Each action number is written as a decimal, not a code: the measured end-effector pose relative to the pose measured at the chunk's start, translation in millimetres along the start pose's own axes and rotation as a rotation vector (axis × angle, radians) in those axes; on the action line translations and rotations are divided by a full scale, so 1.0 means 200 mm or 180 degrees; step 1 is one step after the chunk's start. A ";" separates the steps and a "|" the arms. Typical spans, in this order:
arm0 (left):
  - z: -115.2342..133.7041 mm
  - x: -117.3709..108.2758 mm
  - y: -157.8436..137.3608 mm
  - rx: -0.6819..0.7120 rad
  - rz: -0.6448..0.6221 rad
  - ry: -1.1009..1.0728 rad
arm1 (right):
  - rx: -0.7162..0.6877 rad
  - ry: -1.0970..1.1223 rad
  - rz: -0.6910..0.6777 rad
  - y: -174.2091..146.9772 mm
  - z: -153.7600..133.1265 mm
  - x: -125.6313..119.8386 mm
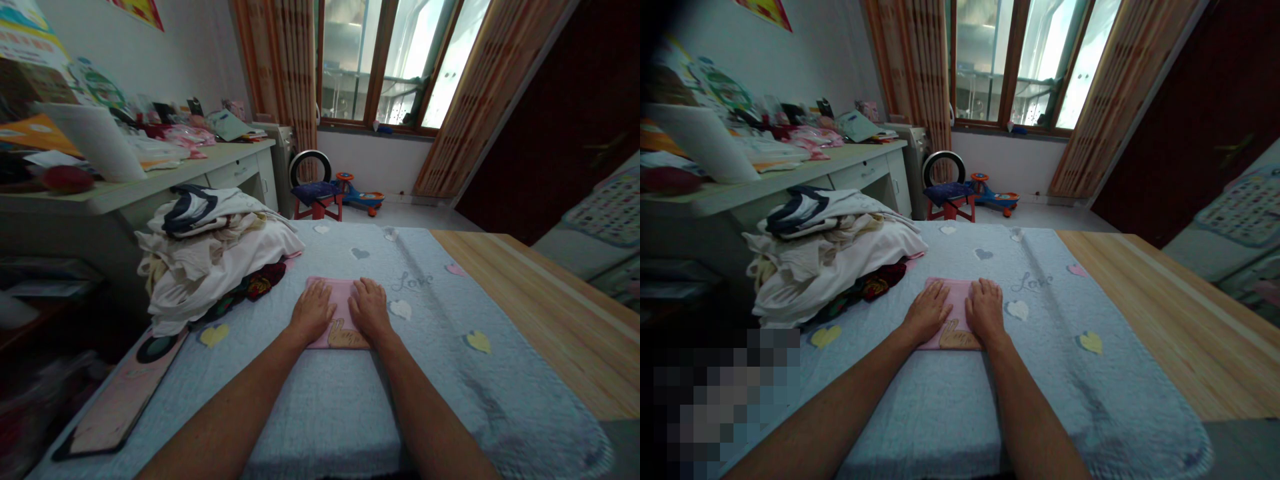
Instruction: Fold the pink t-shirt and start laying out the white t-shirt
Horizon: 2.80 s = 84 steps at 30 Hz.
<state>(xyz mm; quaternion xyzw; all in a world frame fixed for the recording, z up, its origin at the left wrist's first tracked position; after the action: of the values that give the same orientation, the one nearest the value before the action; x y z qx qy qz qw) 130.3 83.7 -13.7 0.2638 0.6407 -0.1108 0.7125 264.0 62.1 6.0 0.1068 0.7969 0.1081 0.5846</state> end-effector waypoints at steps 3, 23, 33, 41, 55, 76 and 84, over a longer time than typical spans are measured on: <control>0.00 0.00 0.00 -0.0051 -0.0021 0.0021 | -0.0448 0.0232 0.0071 0.00 -0.09 -0.02; -0.04 -0.01 -0.02 -0.0355 0.0010 0.0058 | -0.0354 -0.0061 -0.0657 0.01 -0.11 0.11; -0.04 0.01 -0.02 -0.0457 -0.0046 0.0005 | 0.0081 -0.0138 -0.0074 0.01 -0.01 0.00; 0.04 -0.06 -0.01 0.0112 0.0211 0.0144 | -0.0053 -0.0336 -0.0315 0.02 -0.01 0.05; 0.14 -0.06 -0.02 0.0687 0.0152 -0.0386 | -0.0394 0.0246 0.0063 0.02 -0.03 0.01; 0.10 -0.02 -0.03 0.0424 0.0041 -0.0305 | -0.0358 -0.0392 -0.0755 0.01 -0.06 0.09; 0.06 0.02 -0.03 0.0207 -0.0083 -0.0298 | -0.0185 -0.0111 -0.0442 0.03 -0.01 0.09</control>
<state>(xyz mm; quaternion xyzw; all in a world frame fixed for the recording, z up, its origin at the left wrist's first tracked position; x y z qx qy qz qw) 137.9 73.8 -18.8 0.2730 0.6061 -0.1531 0.7312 257.1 72.6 -7.9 0.0361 0.7887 0.0885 0.6074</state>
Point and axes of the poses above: each hand's wrist, its own y-axis towards the middle knuckle, its own x-axis out of the palm, z = x × y, the point moved 9 cm from there along y, towards the middle knuckle, and after that the axes turned 4 degrees about y, right-handed, at the moved point
